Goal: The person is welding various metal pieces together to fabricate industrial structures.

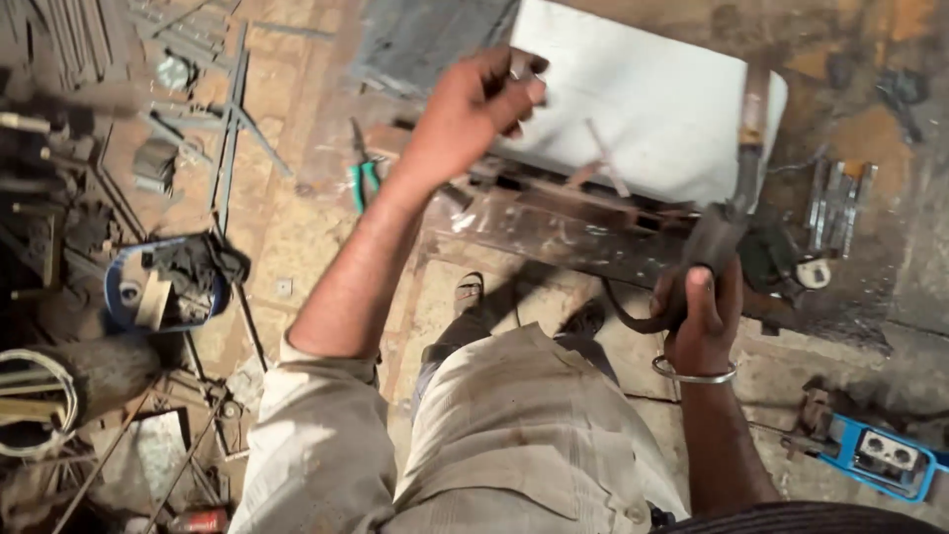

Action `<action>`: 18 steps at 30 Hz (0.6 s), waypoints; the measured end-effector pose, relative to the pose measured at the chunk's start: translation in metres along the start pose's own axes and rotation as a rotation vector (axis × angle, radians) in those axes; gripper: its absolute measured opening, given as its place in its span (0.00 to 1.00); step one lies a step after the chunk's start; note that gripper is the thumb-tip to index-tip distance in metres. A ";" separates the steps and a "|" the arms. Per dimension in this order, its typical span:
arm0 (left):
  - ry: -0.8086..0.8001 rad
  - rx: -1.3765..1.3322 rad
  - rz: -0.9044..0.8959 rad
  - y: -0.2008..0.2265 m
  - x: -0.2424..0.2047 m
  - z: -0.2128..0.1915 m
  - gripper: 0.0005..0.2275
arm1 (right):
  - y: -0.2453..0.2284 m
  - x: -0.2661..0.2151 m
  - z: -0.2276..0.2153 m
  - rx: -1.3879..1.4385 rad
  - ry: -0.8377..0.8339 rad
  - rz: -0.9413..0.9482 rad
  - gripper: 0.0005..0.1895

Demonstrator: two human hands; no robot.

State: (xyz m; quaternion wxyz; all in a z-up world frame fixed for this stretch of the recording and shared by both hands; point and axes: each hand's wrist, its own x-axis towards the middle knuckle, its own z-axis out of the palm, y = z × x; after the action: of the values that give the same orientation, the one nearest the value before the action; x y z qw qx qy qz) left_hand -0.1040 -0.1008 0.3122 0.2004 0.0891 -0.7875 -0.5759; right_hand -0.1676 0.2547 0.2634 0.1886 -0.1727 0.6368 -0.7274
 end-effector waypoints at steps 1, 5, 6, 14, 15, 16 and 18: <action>0.046 -0.026 0.005 -0.015 -0.005 -0.022 0.09 | -0.007 0.000 0.021 -0.032 -0.040 0.037 0.23; 0.192 0.263 -0.083 -0.111 -0.006 -0.043 0.15 | -0.006 -0.013 0.079 -0.061 -0.091 0.049 0.21; 0.170 0.120 -0.134 -0.116 -0.006 -0.040 0.13 | -0.004 -0.017 0.090 -0.063 -0.108 0.037 0.21; -0.030 0.204 0.076 -0.163 0.005 0.003 0.15 | 0.052 -0.070 0.123 -0.028 0.083 0.109 0.19; -0.055 0.278 0.087 -0.168 0.009 0.005 0.14 | 0.057 -0.077 0.127 0.011 0.127 0.118 0.19; -0.084 0.353 0.091 -0.174 0.008 0.008 0.13 | 0.062 -0.088 0.131 0.053 0.174 0.134 0.19; -0.129 0.373 0.079 -0.177 0.005 -0.008 0.13 | 0.067 -0.110 0.139 0.089 0.245 0.146 0.19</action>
State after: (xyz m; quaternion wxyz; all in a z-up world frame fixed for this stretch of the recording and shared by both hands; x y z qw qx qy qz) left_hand -0.1213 -0.1667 0.1487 0.1518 0.0566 -0.8948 -0.4161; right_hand 0.0002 0.1818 0.2136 0.1692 -0.0272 0.6329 -0.7550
